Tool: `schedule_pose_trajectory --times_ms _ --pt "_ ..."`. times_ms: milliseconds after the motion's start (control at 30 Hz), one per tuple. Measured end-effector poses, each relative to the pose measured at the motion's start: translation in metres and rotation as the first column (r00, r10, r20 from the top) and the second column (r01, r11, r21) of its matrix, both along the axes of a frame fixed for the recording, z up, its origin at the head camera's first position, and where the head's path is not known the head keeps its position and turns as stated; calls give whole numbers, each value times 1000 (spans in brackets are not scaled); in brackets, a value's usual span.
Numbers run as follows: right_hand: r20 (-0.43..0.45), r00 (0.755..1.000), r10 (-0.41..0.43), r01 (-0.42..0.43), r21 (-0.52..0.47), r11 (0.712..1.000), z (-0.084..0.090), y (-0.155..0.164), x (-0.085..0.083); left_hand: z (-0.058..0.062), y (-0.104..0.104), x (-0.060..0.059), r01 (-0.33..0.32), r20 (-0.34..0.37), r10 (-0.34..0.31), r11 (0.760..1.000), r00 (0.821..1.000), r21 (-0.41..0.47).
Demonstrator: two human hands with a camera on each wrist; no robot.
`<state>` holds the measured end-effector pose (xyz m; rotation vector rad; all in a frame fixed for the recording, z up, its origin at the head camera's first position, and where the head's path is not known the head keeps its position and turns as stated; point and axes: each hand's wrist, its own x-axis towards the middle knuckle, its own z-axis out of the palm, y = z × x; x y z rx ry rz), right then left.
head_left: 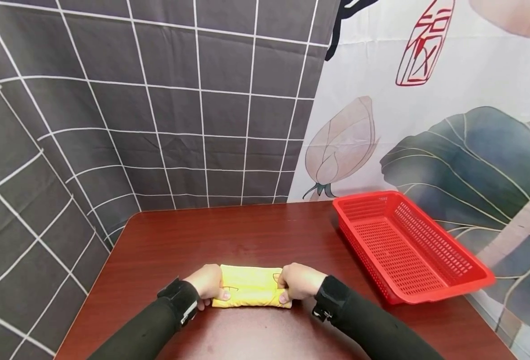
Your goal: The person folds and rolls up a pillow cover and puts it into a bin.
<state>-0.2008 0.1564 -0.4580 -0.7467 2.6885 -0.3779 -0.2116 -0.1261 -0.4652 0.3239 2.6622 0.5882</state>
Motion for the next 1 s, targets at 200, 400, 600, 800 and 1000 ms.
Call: schedule_pose_trajectory --times_ms 200,400,600,800,1000 --pt "-55 998 -26 25 -29 999 -7 -1 7 -3 0 0 -12 9 12 1000 1000 -9" --pt "-227 968 -110 96 -72 993 -13 -3 13 -1 1 -1 -4 13 4 1000 1000 20" --pt "-398 916 -59 35 -67 997 -17 -3 22 -2 0 -3 -15 19 15 1000 1000 23" --pt "-587 802 112 -109 40 993 -22 3 33 -3 -1 -2 -20 27 18 999 999 46" --pt "-728 655 201 -89 190 978 -30 0 50 -8 -3 6 11 -50 -8 998 999 65"
